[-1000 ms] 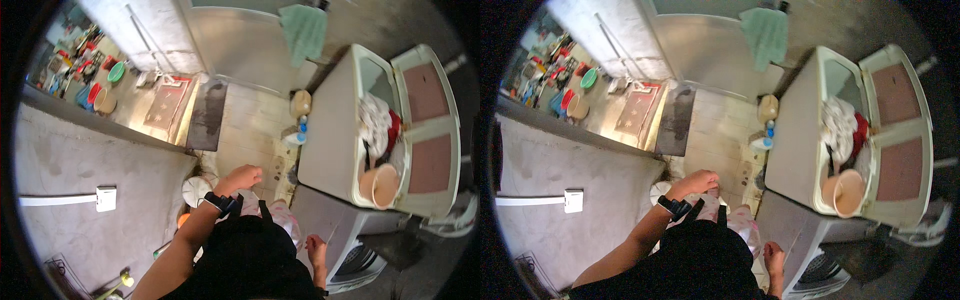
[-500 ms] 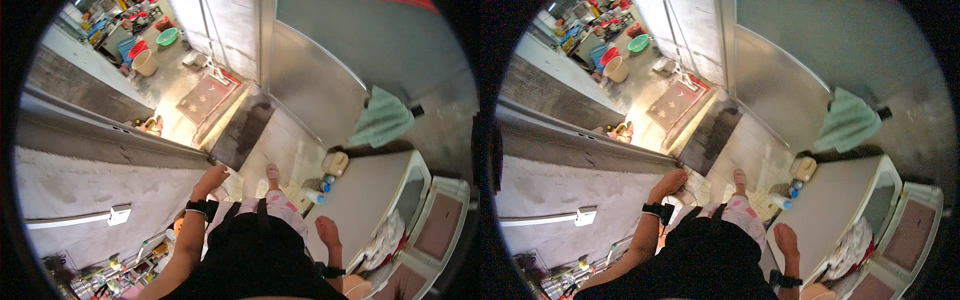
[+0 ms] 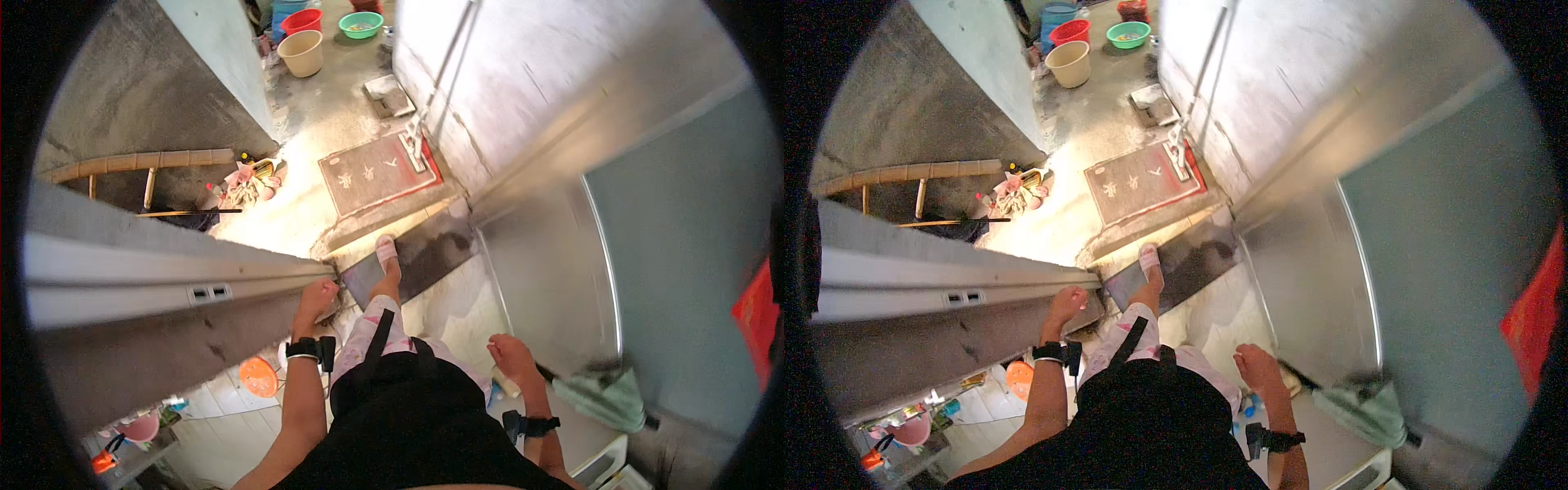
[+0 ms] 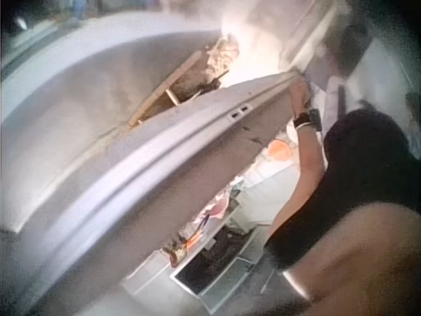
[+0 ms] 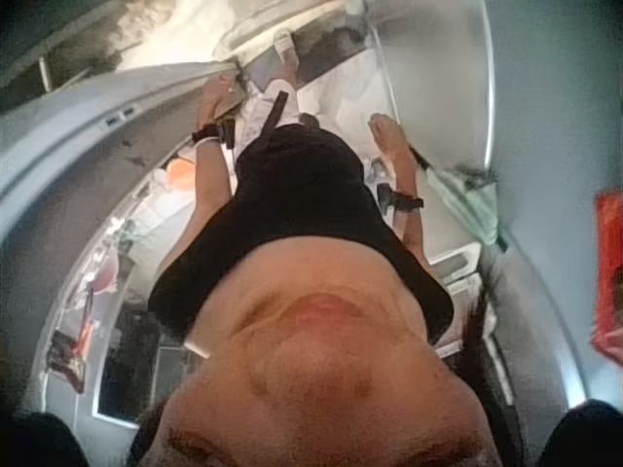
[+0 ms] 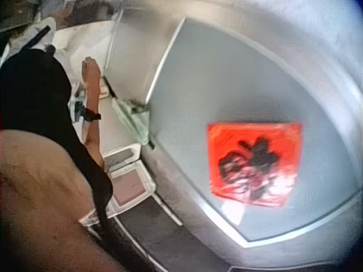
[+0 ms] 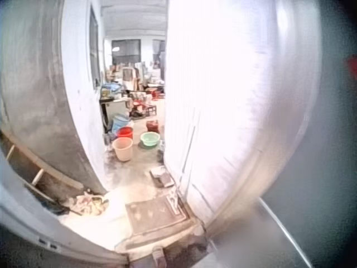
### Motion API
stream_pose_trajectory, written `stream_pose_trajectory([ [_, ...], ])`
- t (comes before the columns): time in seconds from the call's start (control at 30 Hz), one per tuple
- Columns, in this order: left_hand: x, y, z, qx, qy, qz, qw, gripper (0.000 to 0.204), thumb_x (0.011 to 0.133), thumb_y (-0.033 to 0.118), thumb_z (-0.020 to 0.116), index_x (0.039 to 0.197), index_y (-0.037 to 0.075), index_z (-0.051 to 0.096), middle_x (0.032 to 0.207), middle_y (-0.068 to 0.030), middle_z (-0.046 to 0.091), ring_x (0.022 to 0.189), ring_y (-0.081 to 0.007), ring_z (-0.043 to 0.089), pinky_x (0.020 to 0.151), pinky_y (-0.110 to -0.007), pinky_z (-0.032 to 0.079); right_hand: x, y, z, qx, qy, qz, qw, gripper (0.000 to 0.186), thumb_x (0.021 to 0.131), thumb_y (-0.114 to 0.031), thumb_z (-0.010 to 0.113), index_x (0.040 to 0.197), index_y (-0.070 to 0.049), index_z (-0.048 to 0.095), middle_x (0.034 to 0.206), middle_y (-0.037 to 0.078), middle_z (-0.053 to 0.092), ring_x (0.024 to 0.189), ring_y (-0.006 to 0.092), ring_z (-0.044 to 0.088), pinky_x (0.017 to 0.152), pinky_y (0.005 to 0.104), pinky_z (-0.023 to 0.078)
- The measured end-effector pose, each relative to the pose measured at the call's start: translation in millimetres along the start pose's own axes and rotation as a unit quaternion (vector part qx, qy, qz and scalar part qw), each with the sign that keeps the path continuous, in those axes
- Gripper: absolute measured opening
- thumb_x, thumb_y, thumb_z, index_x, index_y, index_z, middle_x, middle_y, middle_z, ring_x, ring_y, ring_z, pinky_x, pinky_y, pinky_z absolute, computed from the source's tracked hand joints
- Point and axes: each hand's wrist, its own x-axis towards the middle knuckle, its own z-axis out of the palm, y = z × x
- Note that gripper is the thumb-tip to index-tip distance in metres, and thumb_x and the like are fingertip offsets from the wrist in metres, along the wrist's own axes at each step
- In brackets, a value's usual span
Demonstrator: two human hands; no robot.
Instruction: The person uses a thin metal tool to remove a label and then applies a length of clear adhesive tape to the edge of a washing machine's control panel.
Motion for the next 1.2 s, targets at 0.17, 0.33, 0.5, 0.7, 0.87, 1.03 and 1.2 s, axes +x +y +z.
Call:
stream_pose_trajectory([
  [0.17,102,34,-31,-0.037,0.029,-0.066,0.997,0.024,0.078,0.027,0.054,0.082,0.006,0.064,0.079,-0.0165,0.063,0.076,-0.0292,0.062,0.068,-0.038,0.047,114,-40,-48,-0.039,-0.161,0.051,0.985,0.022,0.085,-0.021,0.055,0.099,-0.005,0.059,0.093,0.017,0.06,0.088,0.0362,0.057,0.077,0.0429,0.046],
  [0.33,157,25,-76,-0.12,0.149,-0.05,0.98,0.03,0.078,0.03,0.055,0.088,0.003,0.063,0.069,-0.0154,0.062,0.07,-0.0294,0.062,0.066,-0.036,0.048,251,-91,-91,-0.108,-0.169,-0.036,0.979,0.02,0.084,-0.023,0.055,0.094,-0.005,0.058,0.088,0.015,0.06,0.085,0.0358,0.057,0.075,0.0438,0.046],
  [0.5,222,1,-115,-0.187,0.158,-0.109,0.964,0.022,0.083,0.021,0.056,0.087,0.001,0.062,0.075,-0.0132,0.064,0.068,-0.0216,0.062,0.059,-0.033,0.048,393,-139,-122,-0.13,-0.205,-0.092,0.966,0.019,0.083,-0.025,0.053,0.088,-0.008,0.059,0.086,0.017,0.06,0.083,0.0378,0.056,0.07,0.0453,0.045],
  [0.7,301,34,-200,-0.327,0.224,-0.196,0.897,0.02,0.082,0.018,0.057,0.088,-0.001,0.063,0.074,-0.0099,0.065,0.063,-0.0163,0.063,0.051,-0.031,0.049,574,-163,-126,-0.142,-0.255,-0.186,0.938,0.022,0.083,-0.027,0.052,0.08,-0.005,0.055,0.078,0.019,0.058,0.079,0.0383,0.056,0.066,0.0474,0.043],
  [0.87,398,18,-256,-0.468,0.162,-0.248,0.833,0.019,0.083,0.017,0.058,0.091,0.001,0.062,0.077,-0.0129,0.064,0.064,-0.0183,0.063,0.05,-0.033,0.048,723,-194,-141,-0.126,-0.221,-0.214,0.943,0.021,0.083,-0.026,0.05,0.086,-0.007,0.059,0.082,0.016,0.062,0.08,0.0369,0.058,0.069,0.0449,0.046],
  [1.03,444,75,-306,-0.391,0.221,-0.272,0.851,0.021,0.085,0.019,0.057,0.097,0.001,0.06,0.083,-0.0131,0.065,0.072,-0.0216,0.065,0.056,-0.035,0.051,838,-233,-161,-0.153,-0.207,-0.255,0.932,0.022,0.083,-0.027,0.052,0.081,-0.006,0.058,0.078,0.017,0.061,0.078,0.0378,0.058,0.068,0.047,0.046],
  [1.2,539,70,-361,-0.41,0.169,-0.296,0.846,0.025,0.084,0.022,0.058,0.099,0.003,0.059,0.087,-0.0126,0.064,0.077,-0.0241,0.064,0.063,-0.036,0.051,940,-272,-170,-0.132,-0.213,-0.212,0.945,0.022,0.083,-0.027,0.052,0.082,-0.006,0.058,0.08,0.016,0.061,0.079,0.0375,0.058,0.068,0.0469,0.046],
])
